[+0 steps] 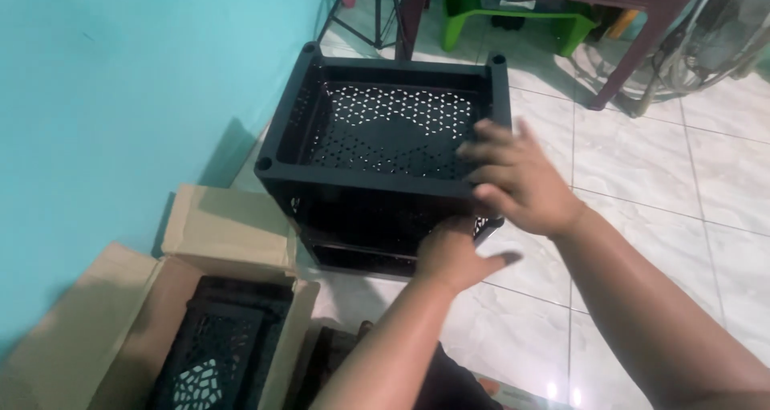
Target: Unboxing and assembling a plastic tiered shelf and mounting a remote holder on the wall.
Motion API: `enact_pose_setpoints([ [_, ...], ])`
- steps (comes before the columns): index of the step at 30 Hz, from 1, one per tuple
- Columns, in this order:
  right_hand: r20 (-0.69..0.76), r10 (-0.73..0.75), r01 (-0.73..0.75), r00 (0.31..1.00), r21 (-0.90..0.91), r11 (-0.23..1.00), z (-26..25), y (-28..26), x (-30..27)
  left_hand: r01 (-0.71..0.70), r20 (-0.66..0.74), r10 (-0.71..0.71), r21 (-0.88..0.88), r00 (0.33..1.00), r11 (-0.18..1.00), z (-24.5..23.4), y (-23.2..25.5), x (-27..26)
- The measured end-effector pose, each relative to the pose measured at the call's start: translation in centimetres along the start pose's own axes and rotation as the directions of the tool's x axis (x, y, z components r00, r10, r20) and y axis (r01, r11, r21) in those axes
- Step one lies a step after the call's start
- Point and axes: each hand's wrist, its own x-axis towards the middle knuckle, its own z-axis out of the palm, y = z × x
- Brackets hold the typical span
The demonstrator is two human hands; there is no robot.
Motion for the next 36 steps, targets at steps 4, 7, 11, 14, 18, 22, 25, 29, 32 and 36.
enact_pose_setpoints([
  [4,0.236,-0.074,0.088,0.969,-0.049,0.995,1.1,2.6,0.4,0.3,0.23,-0.314,0.097,0.921,0.949,4.6,-2.1,2.2],
  [7,0.313,0.105,-0.106,0.944,-0.014,0.994,1.1,3.3,1.2,0.314,0.264,-0.333,0.111,0.905,0.943,4.7,-3.4,2.5],
  [11,0.268,0.086,-0.094,0.96,0.017,0.995,2.2,3.0,0.9,0.339,0.28,-0.357,0.112,0.891,0.934,4.9,-4.0,2.4],
  [14,0.22,0.118,-0.118,0.968,-0.015,0.993,3.2,2.8,0.3,0.276,0.302,-0.322,0.188,0.897,0.943,6.1,-4.5,3.1],
  [18,0.142,0.178,-0.181,0.974,0.011,0.983,4.0,2.8,-0.9,0.192,0.282,-0.247,0.207,0.927,0.959,6.4,-4.3,2.8],
  [22,0.144,0.092,-0.095,0.985,0.015,0.995,4.8,2.9,-2.2,0.255,0.291,-0.289,0.15,0.912,0.955,4.6,-2.9,2.5],
  [25,0.056,0.132,-0.133,0.99,0.007,0.991,5.5,2.0,-3.0,0.343,0.325,-0.4,0.22,0.857,0.913,5.1,-4.1,1.2],
  [29,0.052,0.233,-0.227,0.971,-0.104,0.968,5.8,0.7,-2.5,0.401,0.213,-0.358,-0.211,0.909,0.892,3.9,-5.5,-1.1],
  [32,0.005,0.315,-0.307,0.949,-0.203,0.93,7.0,-2.4,-1.7,0.391,0.017,-0.459,-0.553,0.888,0.736,4.1,-7.1,-1.7],
  [36,-0.03,0.416,-0.405,0.909,-0.301,0.863,8.4,-7.9,-0.5,0.349,-0.388,-0.708,-0.668,0.59,0.657,0.8,-7.2,-1.8],
])
